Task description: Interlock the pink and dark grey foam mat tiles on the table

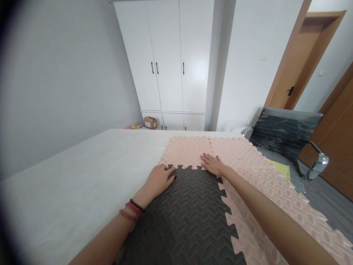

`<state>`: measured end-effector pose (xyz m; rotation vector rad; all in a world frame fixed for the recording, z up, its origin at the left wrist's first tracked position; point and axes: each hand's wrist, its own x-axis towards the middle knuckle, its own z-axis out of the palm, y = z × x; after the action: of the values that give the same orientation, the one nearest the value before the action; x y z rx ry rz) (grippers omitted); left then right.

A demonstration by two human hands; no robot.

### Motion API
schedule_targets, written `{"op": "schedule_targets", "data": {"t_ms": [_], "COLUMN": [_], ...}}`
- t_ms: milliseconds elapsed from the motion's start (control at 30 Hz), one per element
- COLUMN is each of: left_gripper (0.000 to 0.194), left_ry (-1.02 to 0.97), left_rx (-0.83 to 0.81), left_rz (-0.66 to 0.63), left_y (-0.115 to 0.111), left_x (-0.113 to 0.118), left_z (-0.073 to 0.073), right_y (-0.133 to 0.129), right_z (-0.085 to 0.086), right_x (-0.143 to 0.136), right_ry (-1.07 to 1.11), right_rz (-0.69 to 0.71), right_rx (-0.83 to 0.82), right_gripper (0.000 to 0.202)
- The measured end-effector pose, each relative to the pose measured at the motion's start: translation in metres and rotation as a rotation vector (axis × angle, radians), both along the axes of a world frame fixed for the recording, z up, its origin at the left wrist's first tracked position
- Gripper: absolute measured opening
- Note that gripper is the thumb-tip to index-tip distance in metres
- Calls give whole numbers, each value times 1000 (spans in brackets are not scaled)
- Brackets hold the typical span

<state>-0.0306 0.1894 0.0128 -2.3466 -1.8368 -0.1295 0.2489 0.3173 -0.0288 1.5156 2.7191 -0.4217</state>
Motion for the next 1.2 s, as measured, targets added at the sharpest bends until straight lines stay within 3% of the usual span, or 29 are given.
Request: {"op": "schedule_targets", "data": {"t_ms": [167, 367, 500, 700, 1200], "left_gripper": [37, 38, 38, 40, 49], "left_ry": [48, 81, 70, 35, -30], "left_rx": [21, 24, 10, -9, 20], "left_rz": [9, 9, 13, 0, 3], "left_y": [3, 1, 3, 4, -6], "left_x": [2, 4, 5, 6, 5], "left_z": [-2, -6, -7, -4, -11], "right_y": [10, 28, 16, -1, 18], "right_z": [5, 5, -6, -13, -12], "right_x": [6, 47, 65, 62, 63], "right_ry": [73, 100, 50, -18, 27], "right_rz": [26, 12, 40, 21, 31], "right_rx": [-50, 174, 171, 192, 128], "right_gripper": [65, 68, 72, 69, 71]}}
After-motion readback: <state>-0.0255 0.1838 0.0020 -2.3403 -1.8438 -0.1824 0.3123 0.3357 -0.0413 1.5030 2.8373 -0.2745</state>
